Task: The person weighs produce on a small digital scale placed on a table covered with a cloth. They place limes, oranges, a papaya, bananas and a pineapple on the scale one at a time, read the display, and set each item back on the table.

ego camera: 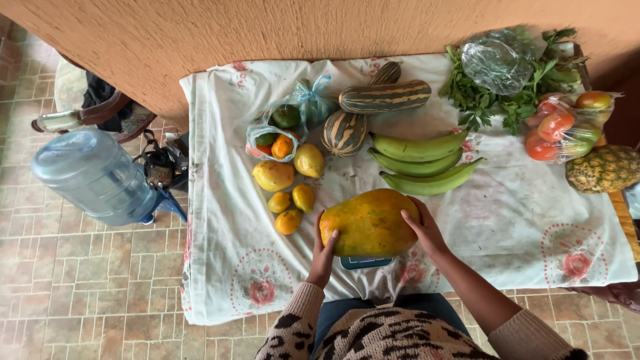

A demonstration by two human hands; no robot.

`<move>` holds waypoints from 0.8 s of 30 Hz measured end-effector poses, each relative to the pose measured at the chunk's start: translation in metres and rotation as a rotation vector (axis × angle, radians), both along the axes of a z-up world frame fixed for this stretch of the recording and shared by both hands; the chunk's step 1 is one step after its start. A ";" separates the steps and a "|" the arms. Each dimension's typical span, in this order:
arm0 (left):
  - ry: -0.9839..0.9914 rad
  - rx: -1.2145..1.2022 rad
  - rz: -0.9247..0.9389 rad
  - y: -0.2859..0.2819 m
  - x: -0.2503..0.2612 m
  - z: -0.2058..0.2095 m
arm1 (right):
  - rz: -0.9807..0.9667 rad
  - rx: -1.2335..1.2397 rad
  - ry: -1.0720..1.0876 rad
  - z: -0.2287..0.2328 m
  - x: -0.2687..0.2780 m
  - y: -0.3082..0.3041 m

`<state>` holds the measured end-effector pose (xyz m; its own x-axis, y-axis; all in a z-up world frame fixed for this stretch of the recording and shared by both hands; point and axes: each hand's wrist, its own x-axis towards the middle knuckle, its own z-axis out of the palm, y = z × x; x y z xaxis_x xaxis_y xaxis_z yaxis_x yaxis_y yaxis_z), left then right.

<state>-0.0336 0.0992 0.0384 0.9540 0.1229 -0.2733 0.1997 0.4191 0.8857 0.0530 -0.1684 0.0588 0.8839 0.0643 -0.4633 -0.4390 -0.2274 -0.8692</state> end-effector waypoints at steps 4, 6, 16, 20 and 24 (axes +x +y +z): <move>0.025 -0.044 -0.024 0.002 -0.007 -0.011 | 0.035 -0.063 -0.010 0.011 -0.003 0.002; 0.048 -0.058 -0.049 0.008 -0.005 -0.021 | 0.070 -0.058 -0.069 0.003 -0.002 0.003; 0.106 -0.030 -0.070 0.016 -0.015 -0.045 | 0.107 -0.071 -0.162 -0.012 -0.009 0.003; 0.082 0.056 -0.070 0.019 -0.018 -0.046 | 0.082 -0.054 -0.130 -0.009 -0.011 -0.005; 0.021 0.176 -0.067 0.025 -0.025 -0.034 | 0.036 -0.045 -0.095 0.000 -0.017 -0.013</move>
